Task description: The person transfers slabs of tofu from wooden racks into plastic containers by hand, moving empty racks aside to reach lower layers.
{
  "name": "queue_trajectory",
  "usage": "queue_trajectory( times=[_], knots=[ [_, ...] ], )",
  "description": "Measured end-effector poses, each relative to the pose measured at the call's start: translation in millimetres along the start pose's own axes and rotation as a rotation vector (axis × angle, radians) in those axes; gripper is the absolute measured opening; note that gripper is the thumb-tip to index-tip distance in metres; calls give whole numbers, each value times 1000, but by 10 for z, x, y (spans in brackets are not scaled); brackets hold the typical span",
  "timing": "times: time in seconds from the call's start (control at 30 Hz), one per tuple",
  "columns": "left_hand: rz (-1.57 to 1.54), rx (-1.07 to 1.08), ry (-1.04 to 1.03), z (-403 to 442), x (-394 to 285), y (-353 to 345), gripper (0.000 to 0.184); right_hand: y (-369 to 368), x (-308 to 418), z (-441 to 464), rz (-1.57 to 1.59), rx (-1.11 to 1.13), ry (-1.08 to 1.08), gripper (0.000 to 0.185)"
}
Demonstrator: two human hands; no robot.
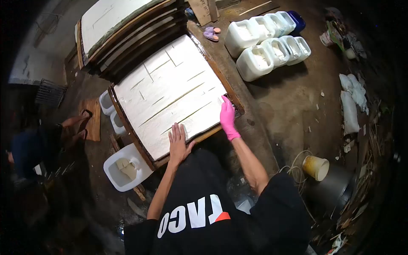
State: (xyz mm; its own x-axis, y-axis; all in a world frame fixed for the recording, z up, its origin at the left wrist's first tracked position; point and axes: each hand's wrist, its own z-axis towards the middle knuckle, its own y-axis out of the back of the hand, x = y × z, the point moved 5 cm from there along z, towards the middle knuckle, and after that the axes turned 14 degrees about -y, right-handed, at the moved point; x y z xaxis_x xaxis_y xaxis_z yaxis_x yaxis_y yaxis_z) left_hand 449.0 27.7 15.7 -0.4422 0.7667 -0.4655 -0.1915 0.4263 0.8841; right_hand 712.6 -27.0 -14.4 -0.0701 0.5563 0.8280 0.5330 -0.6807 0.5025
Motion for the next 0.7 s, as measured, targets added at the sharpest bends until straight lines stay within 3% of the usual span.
queue_trajectory(
  times=[0.03, 0.07, 0.1, 0.17, 0.23, 0.4, 0.53, 0.57, 0.6, 0.63, 0.67, 0.7],
  knots=[
    [18, 15, 0, 15, -13, -44, 89, 30, 21, 60, 136, 108, -96, 41],
    [38, 37, 0, 16, 7, -58, 88, 116, -59, 186, 67, 133, -279, 47],
    [37, 50, 4, 1, 28, -72, 88, 126, -216, 404, 137, 387, -311, 51],
    [35, 75, 14, -50, 72, -104, 87, 176, -115, 401, 343, 838, -808, 58],
    [35, 79, 19, -68, 77, -93, 87, 126, -28, 484, 309, 1015, -855, 54],
    [-71, 61, 45, -56, 28, -101, 84, 37, -30, 483, 99, 862, -380, 45],
    [-141, -62, 98, -144, 16, 86, 80, 251, -791, 629, 600, 750, -663, 43],
    [-186, -120, 121, -156, -7, 113, 78, 369, -674, 521, 624, 706, -663, 43],
    [-324, -146, 133, -133, -113, 175, 79, 590, -318, 239, 484, 512, -589, 50],
    [-382, -157, 130, -178, -172, 181, 80, 522, -364, 121, 786, 823, -876, 60],
    [-480, -80, 186, -213, -268, 322, 79, 415, 300, -339, 803, 899, -902, 65],
    [-521, -156, 176, -234, -326, 365, 77, 335, 524, -520, 614, 865, -859, 69]
  ],
)
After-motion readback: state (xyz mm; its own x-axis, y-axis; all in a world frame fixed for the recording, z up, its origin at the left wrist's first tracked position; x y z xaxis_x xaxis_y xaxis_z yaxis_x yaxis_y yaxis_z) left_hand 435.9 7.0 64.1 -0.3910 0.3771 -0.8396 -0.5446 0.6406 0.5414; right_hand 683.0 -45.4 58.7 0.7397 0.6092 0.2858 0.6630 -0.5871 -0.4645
